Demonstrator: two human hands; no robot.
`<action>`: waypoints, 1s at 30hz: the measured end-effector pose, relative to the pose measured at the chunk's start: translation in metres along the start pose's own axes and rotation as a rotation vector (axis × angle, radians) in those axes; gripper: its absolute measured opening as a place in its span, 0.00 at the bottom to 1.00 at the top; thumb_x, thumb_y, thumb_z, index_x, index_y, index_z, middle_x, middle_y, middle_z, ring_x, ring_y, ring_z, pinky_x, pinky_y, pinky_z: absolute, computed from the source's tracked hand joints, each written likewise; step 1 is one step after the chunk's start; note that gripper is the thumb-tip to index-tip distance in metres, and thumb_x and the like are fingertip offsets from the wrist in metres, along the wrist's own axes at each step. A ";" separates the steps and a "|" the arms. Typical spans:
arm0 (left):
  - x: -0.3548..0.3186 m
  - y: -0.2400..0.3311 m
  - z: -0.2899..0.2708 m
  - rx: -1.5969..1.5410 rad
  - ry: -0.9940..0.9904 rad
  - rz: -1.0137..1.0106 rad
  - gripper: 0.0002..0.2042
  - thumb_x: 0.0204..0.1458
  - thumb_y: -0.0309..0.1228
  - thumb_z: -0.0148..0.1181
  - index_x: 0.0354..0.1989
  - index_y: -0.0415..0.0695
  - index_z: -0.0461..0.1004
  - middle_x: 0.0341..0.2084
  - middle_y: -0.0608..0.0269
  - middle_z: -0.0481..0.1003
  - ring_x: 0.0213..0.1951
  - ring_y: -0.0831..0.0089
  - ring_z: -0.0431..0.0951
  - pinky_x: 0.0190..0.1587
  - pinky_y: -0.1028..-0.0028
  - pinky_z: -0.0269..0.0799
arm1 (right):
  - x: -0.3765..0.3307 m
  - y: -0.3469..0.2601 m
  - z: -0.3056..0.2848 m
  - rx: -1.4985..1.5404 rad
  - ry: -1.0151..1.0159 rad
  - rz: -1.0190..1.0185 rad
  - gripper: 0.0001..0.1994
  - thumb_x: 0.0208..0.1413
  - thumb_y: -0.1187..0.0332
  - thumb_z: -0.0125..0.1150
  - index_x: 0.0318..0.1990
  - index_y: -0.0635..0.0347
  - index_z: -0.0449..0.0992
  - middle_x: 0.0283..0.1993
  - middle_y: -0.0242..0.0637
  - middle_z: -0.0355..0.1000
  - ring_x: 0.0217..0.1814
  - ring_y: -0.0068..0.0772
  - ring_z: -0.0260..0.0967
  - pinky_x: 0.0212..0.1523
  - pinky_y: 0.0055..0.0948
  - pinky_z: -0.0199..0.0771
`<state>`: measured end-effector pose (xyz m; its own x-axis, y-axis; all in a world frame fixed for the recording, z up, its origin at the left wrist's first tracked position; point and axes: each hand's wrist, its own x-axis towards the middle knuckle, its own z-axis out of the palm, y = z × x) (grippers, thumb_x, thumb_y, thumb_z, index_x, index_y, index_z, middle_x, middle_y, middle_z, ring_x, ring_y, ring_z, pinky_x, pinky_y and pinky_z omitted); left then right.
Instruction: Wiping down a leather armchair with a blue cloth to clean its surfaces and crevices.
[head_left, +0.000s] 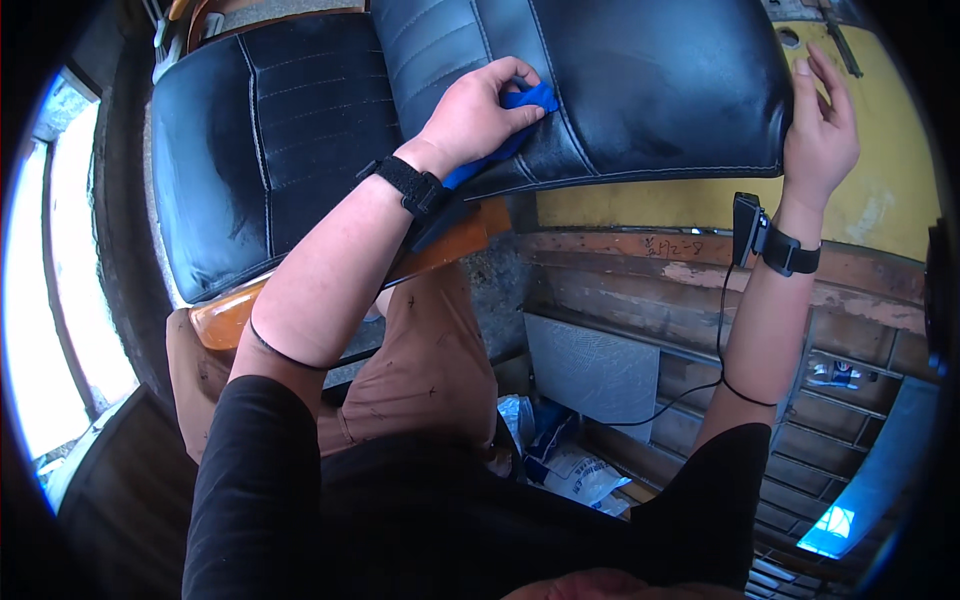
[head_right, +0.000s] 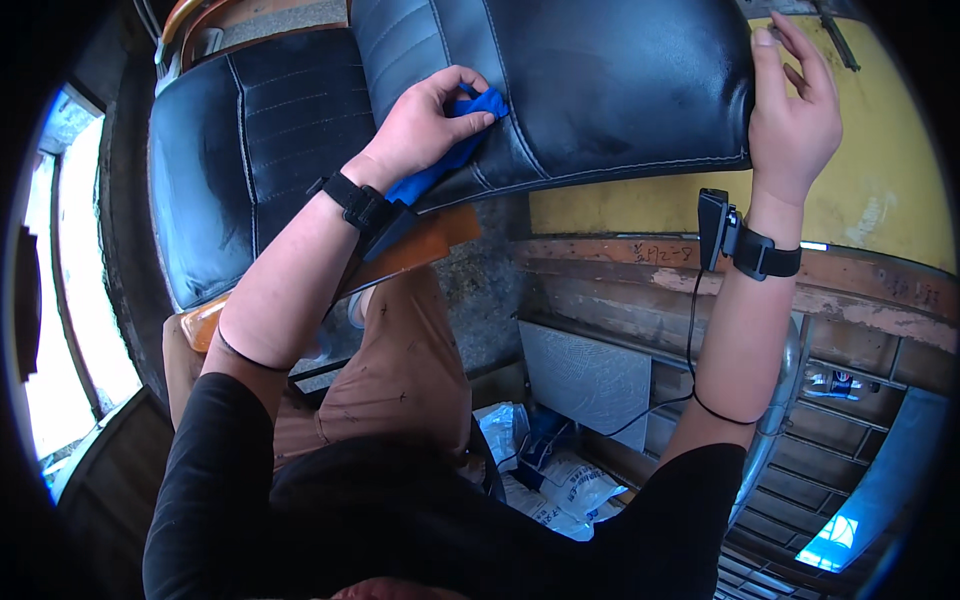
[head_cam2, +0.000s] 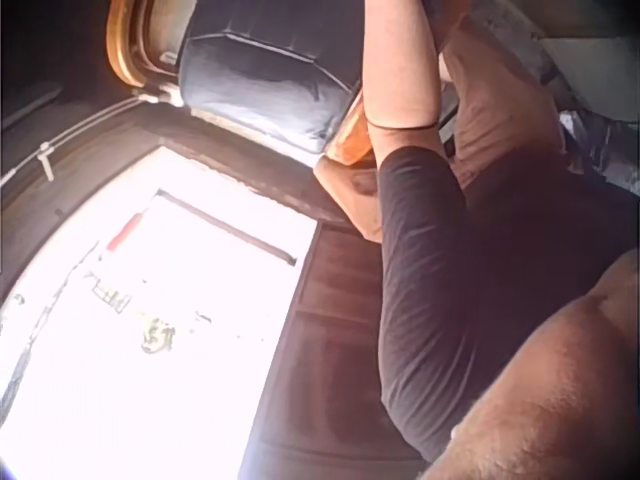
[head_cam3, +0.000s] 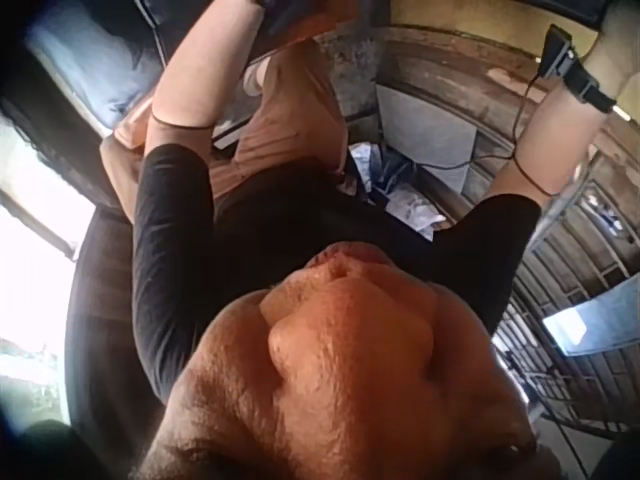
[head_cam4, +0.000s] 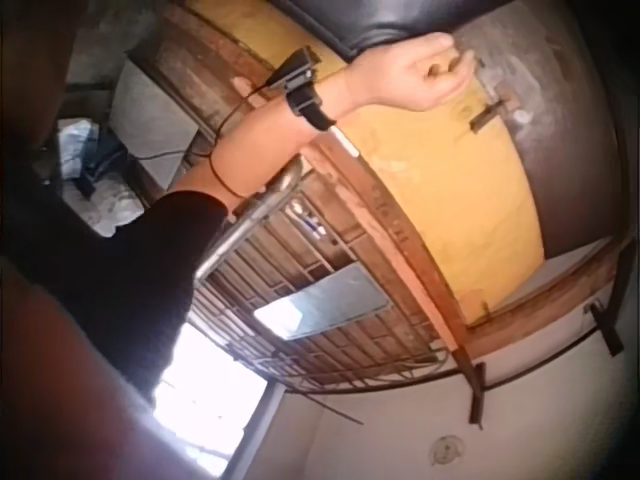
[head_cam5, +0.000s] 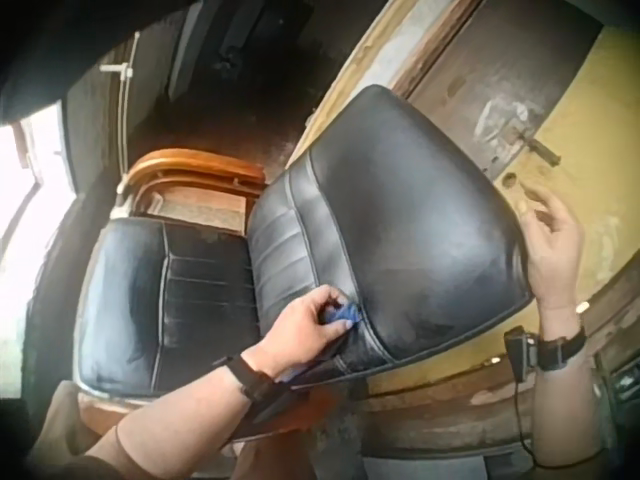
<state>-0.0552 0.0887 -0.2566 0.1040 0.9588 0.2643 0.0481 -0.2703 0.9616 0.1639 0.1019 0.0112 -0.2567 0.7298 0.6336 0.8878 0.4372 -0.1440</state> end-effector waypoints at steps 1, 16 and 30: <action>0.001 0.002 0.000 -0.029 -0.021 -0.010 0.14 0.53 0.31 0.68 0.47 0.46 0.77 0.35 0.63 0.79 0.39 0.75 0.77 0.49 0.73 0.73 | -0.007 0.000 -0.002 0.064 0.185 -0.064 0.21 0.58 0.63 0.66 0.57 0.62 0.76 0.55 0.43 0.74 0.55 0.29 0.71 0.56 0.26 0.69; -0.002 0.001 -0.001 0.000 -0.051 -0.067 0.12 0.50 0.34 0.71 0.41 0.42 0.82 0.32 0.60 0.81 0.34 0.76 0.79 0.43 0.75 0.75 | -0.228 -0.074 0.191 0.245 0.289 -0.110 0.16 0.49 0.79 0.68 0.45 0.59 0.72 0.52 0.43 0.65 0.53 0.41 0.66 0.55 0.35 0.68; 0.002 -0.009 -0.002 0.164 -0.165 0.254 0.11 0.49 0.32 0.71 0.41 0.46 0.83 0.34 0.60 0.80 0.40 0.66 0.79 0.49 0.69 0.75 | -0.237 -0.105 0.212 0.551 -0.299 0.320 0.06 0.51 0.77 0.63 0.37 0.60 0.77 0.30 0.42 0.78 0.33 0.41 0.79 0.34 0.33 0.77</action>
<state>-0.0576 0.0928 -0.2647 0.2916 0.8357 0.4653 0.1574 -0.5218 0.8384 0.0508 -0.0056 -0.2855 -0.1796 0.9457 0.2709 0.6345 0.3218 -0.7028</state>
